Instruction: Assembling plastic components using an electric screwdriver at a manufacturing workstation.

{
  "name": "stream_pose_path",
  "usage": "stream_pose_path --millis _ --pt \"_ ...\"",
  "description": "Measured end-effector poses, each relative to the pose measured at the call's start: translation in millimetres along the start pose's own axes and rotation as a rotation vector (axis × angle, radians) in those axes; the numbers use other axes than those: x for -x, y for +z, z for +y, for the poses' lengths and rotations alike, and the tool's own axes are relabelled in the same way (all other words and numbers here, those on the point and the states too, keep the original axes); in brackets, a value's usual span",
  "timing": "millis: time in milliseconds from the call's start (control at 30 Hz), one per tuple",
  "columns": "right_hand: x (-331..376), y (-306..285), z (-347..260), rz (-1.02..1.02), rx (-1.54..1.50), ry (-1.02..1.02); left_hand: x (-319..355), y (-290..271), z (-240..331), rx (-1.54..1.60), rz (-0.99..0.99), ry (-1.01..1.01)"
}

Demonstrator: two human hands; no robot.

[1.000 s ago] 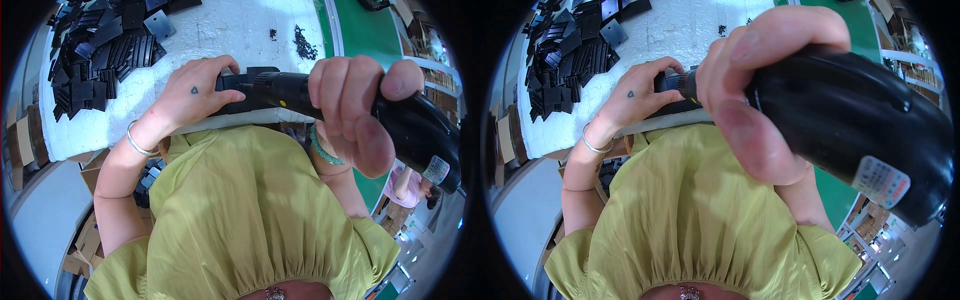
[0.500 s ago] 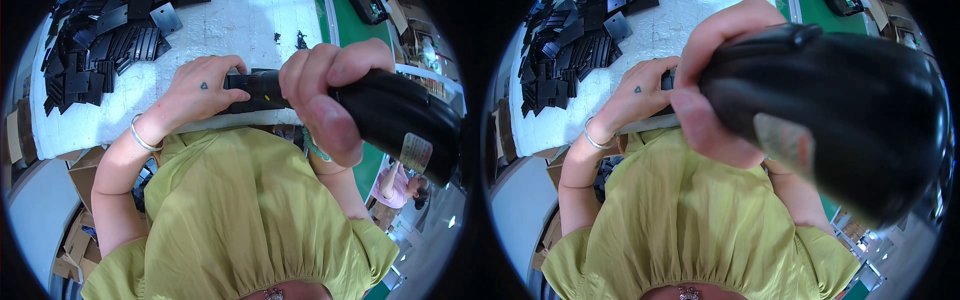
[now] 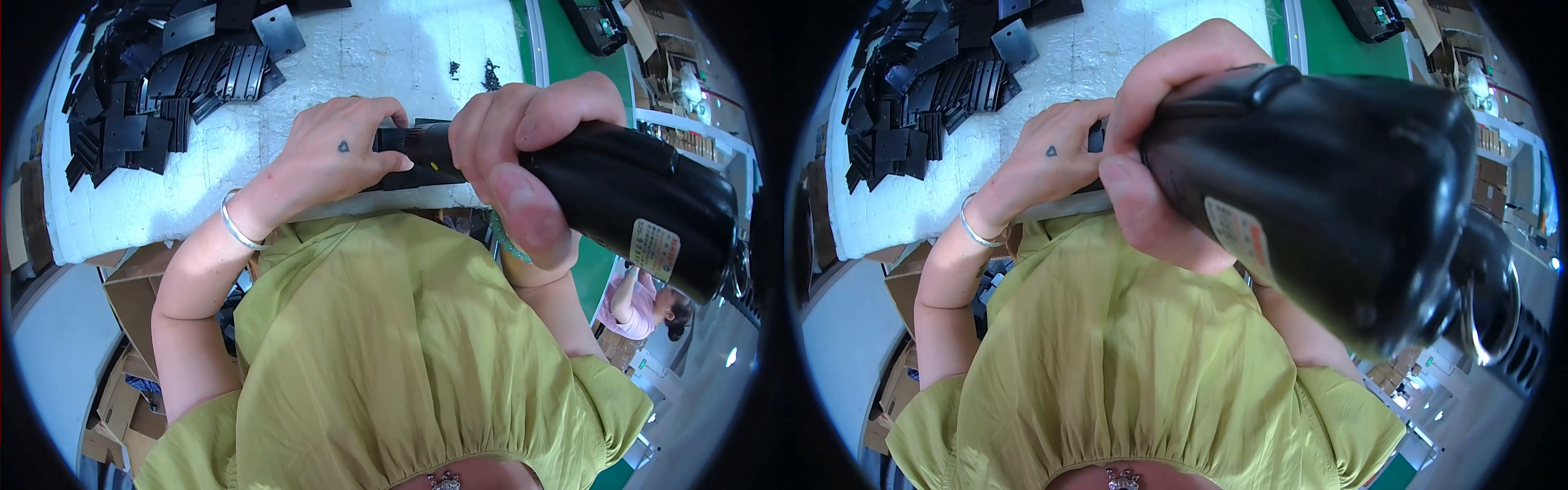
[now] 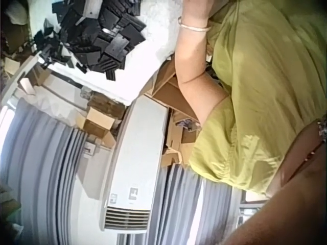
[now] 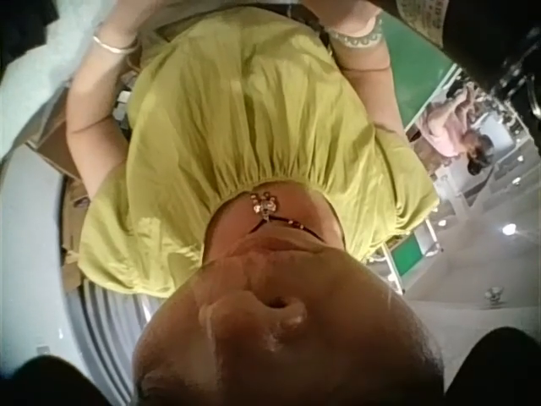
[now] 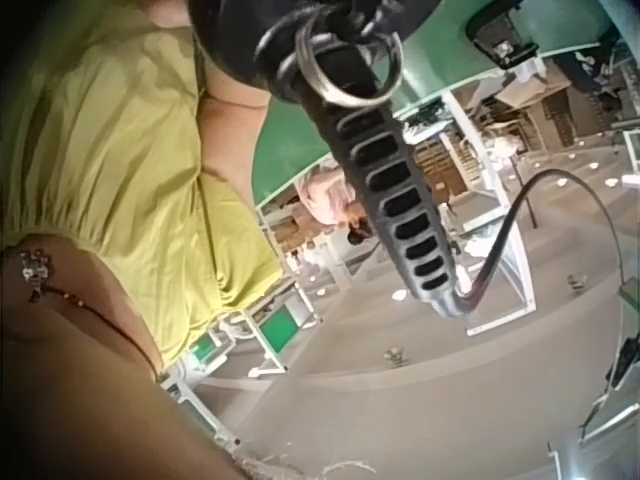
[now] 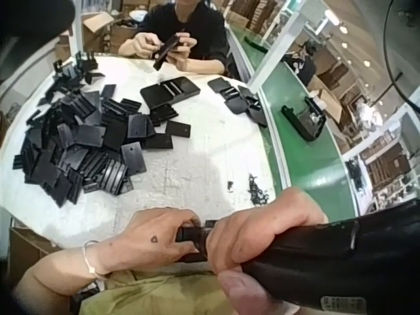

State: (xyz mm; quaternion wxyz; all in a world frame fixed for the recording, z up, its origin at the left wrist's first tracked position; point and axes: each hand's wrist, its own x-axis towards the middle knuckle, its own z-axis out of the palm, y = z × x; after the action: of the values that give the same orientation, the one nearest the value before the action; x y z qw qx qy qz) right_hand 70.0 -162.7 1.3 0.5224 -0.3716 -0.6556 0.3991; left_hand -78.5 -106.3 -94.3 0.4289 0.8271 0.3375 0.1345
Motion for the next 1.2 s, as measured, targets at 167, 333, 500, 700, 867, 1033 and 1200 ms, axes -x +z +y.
stream_pose_path --millis 167,333,500,700,867,1033,1200 --pt "2 -22 3 0.218 -0.281 -0.084 0 -4 4 0.024 0.039 0.001" --pt "-9 -65 29 0.569 -0.111 -0.202 -1 -11 3 -0.106 0.211 0.137" --pt "-8 -78 57 0.672 -0.172 -0.132 -10 -18 15 -0.102 0.336 0.245" --pt "-6 -76 49 0.641 -0.186 -0.148 -32 -10 13 -0.213 0.364 0.34" --pt "1 -73 20 0.487 -0.333 -0.269 -62 5 21 -0.256 0.431 0.455" --pt "6 -69 1 0.335 -0.344 -0.314 -61 3 25 -0.198 0.417 0.514" --pt "10 -68 -13 0.262 -0.364 -0.311 -50 -5 30 -0.115 0.417 0.544"
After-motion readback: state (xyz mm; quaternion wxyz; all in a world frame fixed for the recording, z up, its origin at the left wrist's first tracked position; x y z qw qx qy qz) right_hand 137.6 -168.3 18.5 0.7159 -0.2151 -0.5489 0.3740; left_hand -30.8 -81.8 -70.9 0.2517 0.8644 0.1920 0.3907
